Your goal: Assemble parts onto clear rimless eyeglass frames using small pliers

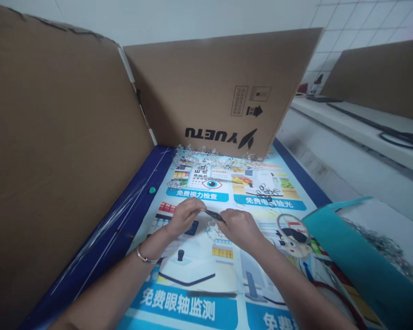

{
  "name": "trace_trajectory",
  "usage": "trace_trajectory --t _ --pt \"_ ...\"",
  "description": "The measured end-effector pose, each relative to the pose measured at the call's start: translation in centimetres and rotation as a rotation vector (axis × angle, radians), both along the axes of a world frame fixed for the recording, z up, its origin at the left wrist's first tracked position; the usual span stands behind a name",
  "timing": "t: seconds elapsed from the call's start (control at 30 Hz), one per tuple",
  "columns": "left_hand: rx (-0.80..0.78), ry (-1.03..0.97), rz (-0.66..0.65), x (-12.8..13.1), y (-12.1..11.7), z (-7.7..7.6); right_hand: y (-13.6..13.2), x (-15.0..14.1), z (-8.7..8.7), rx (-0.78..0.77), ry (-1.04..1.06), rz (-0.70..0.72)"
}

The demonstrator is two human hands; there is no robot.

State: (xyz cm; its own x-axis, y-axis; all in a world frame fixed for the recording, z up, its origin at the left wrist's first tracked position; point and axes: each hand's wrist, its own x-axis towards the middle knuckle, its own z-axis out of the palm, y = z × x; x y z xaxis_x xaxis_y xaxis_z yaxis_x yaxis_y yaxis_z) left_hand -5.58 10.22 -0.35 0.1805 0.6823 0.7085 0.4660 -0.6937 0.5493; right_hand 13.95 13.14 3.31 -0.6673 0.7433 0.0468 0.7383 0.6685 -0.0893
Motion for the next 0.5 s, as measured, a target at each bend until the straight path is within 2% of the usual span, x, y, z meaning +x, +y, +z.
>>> trace_trajectory --t 0.5 --pt "-0.019 -0.01 0.013 0.03 0.21 -0.35 0.22 -0.1 -0.41 -0.002 -0.012 -0.022"
